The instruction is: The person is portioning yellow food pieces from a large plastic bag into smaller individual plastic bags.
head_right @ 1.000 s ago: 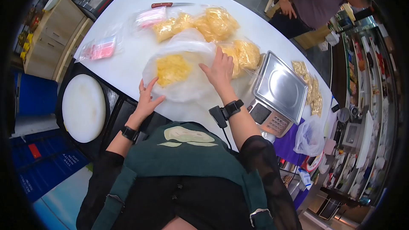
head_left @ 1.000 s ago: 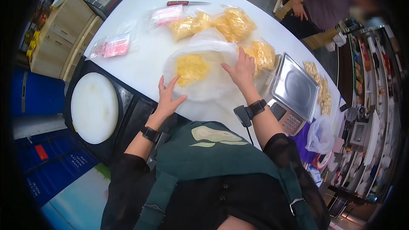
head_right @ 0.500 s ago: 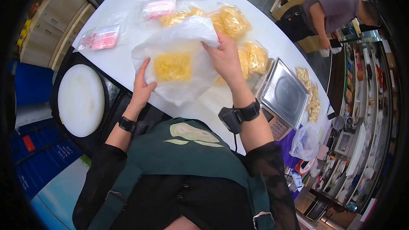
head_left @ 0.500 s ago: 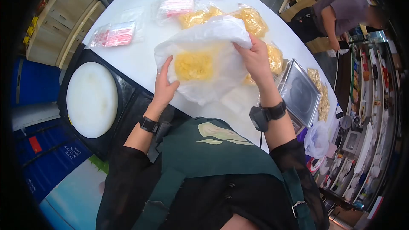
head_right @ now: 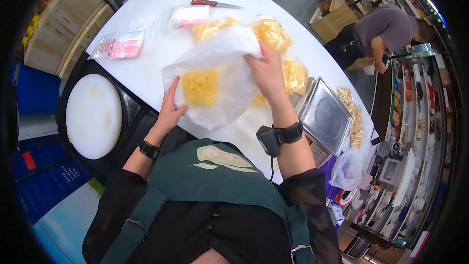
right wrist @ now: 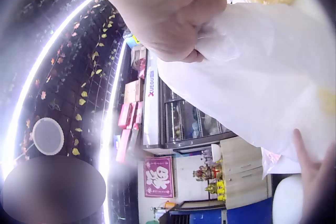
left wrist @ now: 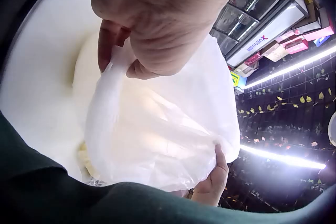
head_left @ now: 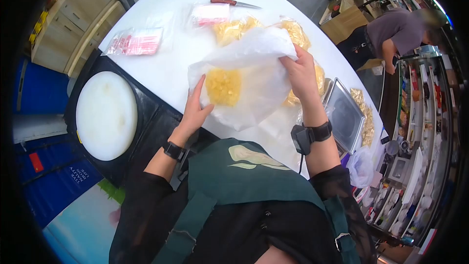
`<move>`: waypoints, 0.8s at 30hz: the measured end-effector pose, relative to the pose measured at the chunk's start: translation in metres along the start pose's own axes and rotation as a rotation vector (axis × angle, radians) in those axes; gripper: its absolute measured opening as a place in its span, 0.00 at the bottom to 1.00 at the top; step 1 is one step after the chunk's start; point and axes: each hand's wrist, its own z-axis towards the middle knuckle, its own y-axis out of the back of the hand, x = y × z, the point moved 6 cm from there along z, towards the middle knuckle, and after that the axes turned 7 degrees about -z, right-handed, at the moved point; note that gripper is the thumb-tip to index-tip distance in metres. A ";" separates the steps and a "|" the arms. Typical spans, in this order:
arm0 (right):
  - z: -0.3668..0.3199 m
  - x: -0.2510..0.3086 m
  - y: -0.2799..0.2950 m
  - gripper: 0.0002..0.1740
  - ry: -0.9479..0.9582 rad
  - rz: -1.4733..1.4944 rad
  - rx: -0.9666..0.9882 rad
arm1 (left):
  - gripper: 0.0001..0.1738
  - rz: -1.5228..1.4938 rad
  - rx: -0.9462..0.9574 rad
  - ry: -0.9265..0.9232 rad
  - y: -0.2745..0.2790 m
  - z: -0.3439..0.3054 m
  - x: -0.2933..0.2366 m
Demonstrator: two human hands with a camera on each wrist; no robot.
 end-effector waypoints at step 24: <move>-0.030 -0.034 0.000 0.18 0.374 -0.459 0.008 | 0.17 -0.217 0.277 -0.004 0.010 0.092 -0.087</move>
